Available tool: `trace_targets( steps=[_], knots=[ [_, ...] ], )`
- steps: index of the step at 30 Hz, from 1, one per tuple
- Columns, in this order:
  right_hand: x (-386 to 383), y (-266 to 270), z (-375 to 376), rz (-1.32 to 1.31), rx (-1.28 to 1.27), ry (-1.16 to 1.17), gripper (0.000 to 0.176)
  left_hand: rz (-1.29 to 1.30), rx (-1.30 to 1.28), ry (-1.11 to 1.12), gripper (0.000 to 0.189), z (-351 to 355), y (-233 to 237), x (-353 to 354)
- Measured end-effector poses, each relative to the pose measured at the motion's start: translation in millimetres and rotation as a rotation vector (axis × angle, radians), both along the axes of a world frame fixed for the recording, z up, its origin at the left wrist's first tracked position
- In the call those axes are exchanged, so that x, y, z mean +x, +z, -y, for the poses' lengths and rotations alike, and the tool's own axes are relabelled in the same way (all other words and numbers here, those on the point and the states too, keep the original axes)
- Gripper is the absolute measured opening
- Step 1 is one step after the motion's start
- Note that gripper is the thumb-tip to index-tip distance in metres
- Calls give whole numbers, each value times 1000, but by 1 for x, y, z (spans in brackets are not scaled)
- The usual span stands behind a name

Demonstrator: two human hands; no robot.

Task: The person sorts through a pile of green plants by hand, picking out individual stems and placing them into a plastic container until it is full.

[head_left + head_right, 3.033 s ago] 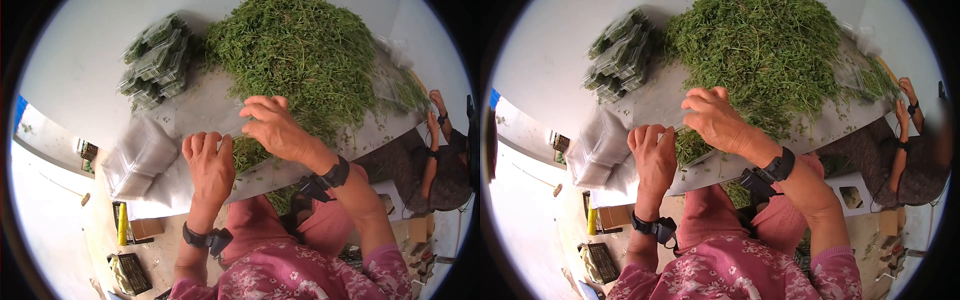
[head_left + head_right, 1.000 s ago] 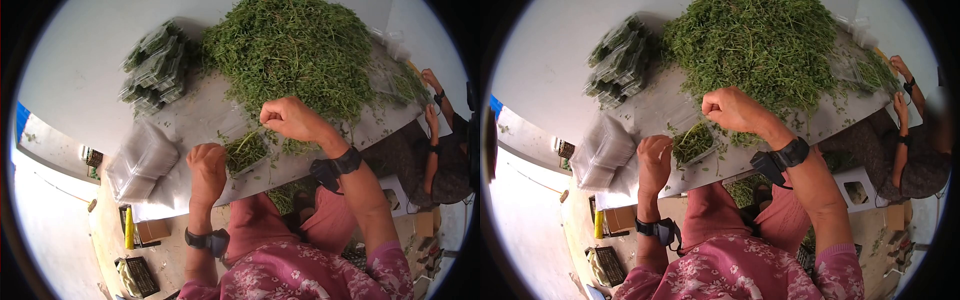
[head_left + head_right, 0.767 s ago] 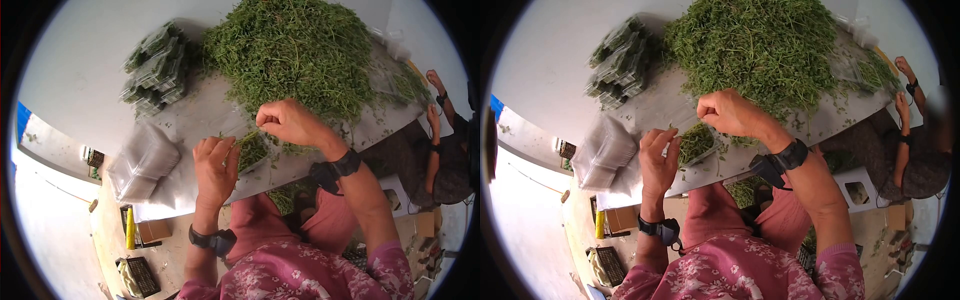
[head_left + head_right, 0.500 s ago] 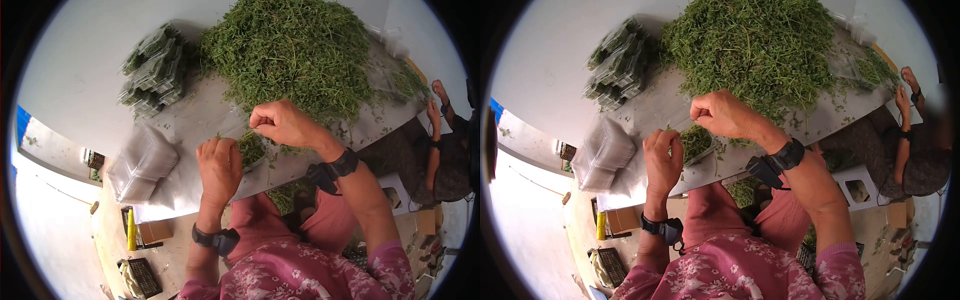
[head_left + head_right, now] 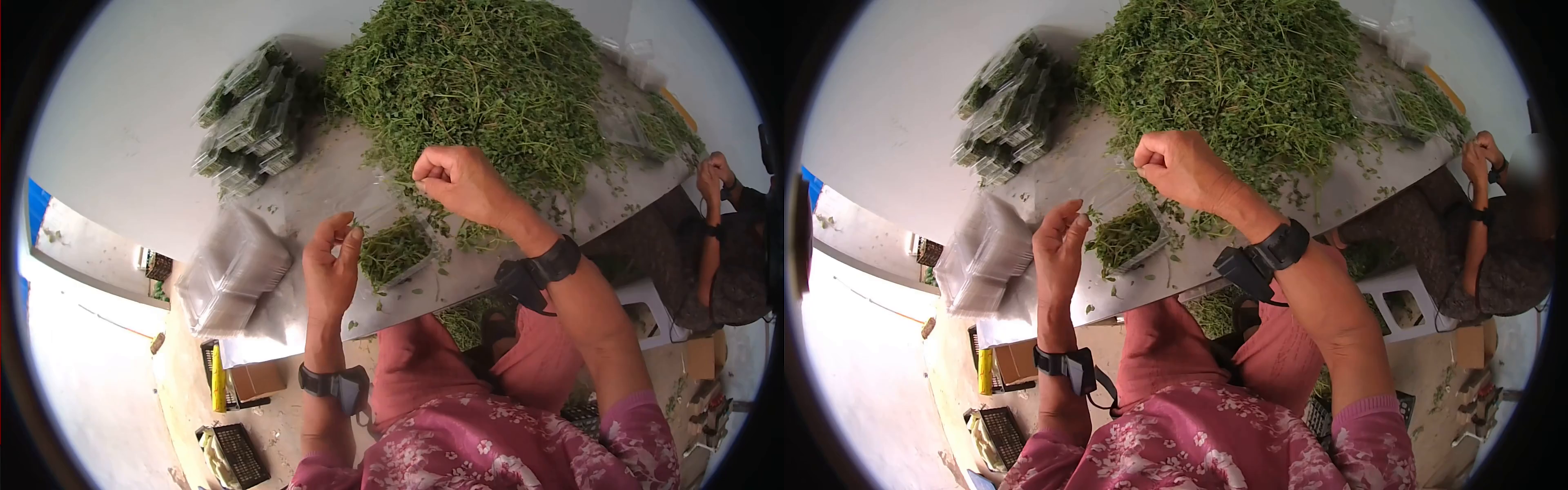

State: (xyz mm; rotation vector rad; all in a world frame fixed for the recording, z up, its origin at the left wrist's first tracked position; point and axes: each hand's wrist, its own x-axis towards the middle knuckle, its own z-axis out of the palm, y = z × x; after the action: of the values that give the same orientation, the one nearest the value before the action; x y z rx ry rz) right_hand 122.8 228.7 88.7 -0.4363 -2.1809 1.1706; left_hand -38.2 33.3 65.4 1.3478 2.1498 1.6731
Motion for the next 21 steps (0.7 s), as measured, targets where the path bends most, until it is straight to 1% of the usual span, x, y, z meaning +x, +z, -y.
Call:
trace_targets(
  steps=[1,2,8,11,14,17,21],
  knots=[
    [1,-1,-1,-1,9,0,5,-97,-62,-12,21,-1,-2,1],
    [1,-1,-1,-2,16,-1,5,-194,-84,23,22,-2,-1,4],
    [3,-4,-7,2,38,-32,5,-519,-254,-23,19,-1,-3,15],
    [9,-1,-14,0,87,-86,5,-572,-337,-81,18,0,-2,23],
    [19,0,-24,-29,106,-98,5,-593,-315,-226,15,2,-2,22],
    [36,3,-32,55,142,-135,4,-557,-357,-286,15,1,-8,13],
    [63,-6,-46,183,151,-133,5,-495,-317,-320,17,1,-11,8]
  ],
)
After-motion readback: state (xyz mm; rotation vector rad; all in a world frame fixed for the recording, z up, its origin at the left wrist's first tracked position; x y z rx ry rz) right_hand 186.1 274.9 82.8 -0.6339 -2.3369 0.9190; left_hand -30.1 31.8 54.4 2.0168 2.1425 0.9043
